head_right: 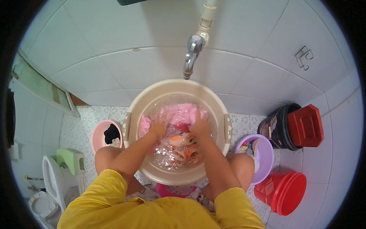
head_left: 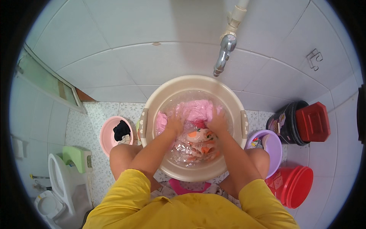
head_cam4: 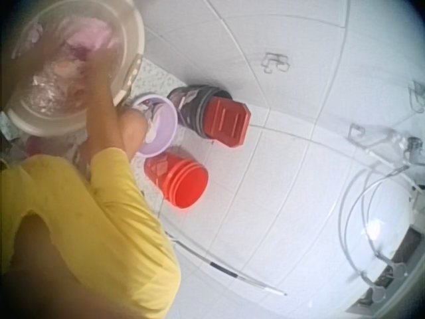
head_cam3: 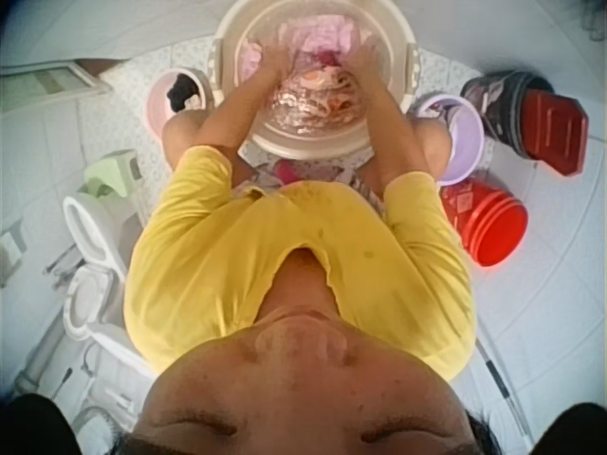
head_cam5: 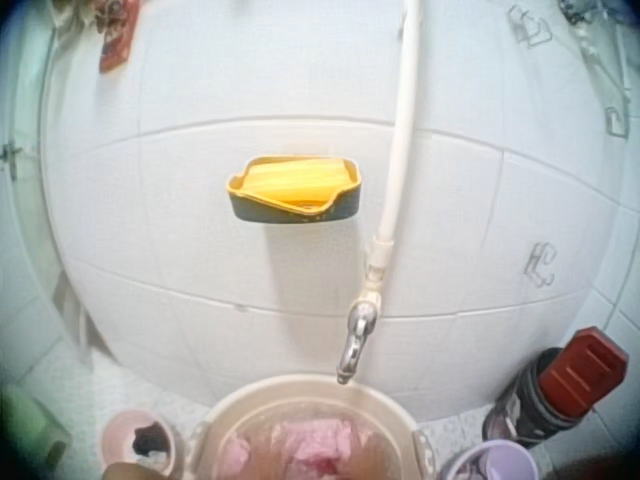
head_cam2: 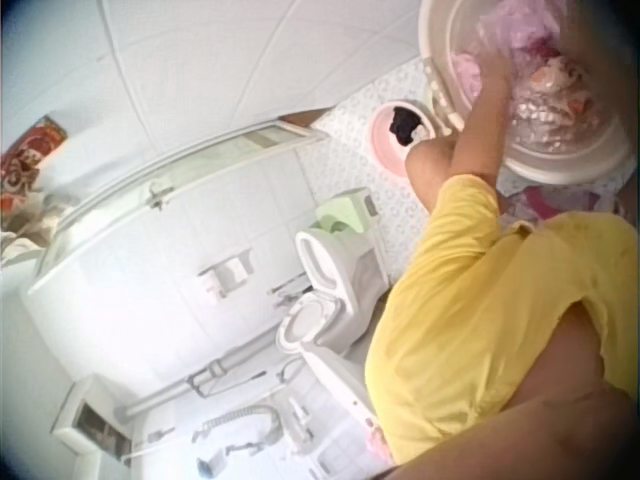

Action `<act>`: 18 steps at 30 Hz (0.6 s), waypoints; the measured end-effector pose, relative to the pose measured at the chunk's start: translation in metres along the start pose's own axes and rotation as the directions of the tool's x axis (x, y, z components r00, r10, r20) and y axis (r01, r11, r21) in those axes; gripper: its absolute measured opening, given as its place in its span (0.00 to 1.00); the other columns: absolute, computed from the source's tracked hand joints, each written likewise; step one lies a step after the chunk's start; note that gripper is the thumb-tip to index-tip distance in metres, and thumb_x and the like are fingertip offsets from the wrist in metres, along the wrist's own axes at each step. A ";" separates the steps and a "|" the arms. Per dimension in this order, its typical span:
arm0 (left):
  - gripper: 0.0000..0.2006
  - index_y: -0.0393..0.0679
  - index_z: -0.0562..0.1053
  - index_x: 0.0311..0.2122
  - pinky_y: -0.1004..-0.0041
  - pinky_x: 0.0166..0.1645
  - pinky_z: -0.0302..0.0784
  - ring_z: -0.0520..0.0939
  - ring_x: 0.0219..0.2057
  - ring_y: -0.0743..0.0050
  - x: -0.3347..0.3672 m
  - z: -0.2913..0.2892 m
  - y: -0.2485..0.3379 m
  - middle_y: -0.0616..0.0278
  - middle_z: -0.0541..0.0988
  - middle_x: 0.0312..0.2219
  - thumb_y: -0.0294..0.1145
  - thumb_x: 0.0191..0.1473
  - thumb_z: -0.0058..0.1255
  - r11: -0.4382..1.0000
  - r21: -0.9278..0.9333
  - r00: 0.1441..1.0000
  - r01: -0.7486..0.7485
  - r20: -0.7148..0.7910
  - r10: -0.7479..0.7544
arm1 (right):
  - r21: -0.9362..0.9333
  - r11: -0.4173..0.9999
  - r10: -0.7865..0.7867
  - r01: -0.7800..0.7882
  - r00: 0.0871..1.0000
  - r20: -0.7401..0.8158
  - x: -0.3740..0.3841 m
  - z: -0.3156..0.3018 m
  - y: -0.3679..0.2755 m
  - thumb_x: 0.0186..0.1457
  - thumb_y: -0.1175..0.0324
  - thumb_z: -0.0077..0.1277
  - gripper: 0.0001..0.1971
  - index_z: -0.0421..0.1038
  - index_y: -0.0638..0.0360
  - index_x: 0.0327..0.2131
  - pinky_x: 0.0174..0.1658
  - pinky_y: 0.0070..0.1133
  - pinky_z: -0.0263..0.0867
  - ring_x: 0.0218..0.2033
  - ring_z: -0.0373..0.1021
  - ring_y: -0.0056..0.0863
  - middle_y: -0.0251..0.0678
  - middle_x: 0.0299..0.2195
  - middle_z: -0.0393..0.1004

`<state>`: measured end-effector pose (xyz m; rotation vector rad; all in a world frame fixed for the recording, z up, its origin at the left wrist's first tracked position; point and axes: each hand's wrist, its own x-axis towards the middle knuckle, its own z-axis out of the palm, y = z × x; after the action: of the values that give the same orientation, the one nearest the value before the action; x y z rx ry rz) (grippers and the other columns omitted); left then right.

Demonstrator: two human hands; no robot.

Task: The person washes a pink garment by hand in a water basin, wrings it out, and places it into a small bucket. The person then washes a patterned garment in the basin.

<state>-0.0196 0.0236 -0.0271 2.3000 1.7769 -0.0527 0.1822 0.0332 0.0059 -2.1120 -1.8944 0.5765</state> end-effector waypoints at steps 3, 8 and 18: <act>0.42 0.54 0.49 0.62 0.47 0.62 0.38 0.45 0.63 0.48 0.010 -0.031 0.035 0.51 0.50 0.61 0.48 0.42 0.55 0.996 -0.064 0.990 0.064 0.131 -0.055 | -0.207 0.978 0.018 -0.009 0.999 0.041 -0.002 0.000 0.017 0.42 0.66 0.51 0.30 0.60 0.57 0.52 0.54 0.35 0.56 0.51 0.60 0.49 0.55 0.51 0.59; 0.47 0.50 0.51 0.61 0.53 0.63 0.42 0.48 0.62 0.49 0.030 -0.035 0.004 0.49 0.51 0.60 0.53 0.37 0.59 0.997 -0.064 0.927 -0.031 0.370 0.052 | -0.009 0.999 0.053 -0.052 0.979 0.197 0.026 -0.018 0.013 0.41 0.66 0.53 0.25 0.65 0.60 0.47 0.46 0.34 0.65 0.40 0.69 0.47 0.53 0.42 0.68; 0.30 0.42 0.63 0.51 0.65 0.52 0.61 0.69 0.47 0.64 0.013 -0.065 0.003 0.55 0.70 0.44 0.37 0.42 0.58 0.568 -0.766 0.947 -0.301 -0.311 0.083 | 0.612 -0.534 -0.527 -0.583 0.796 0.298 0.001 -0.130 -0.077 0.53 0.69 0.45 0.13 0.65 0.71 0.38 0.43 0.36 0.66 0.36 0.69 0.43 0.49 0.36 0.71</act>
<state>-0.0204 0.0486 0.0343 1.7944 1.1933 0.9326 0.1717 0.0543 0.1554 -0.2905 -0.1829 2.1482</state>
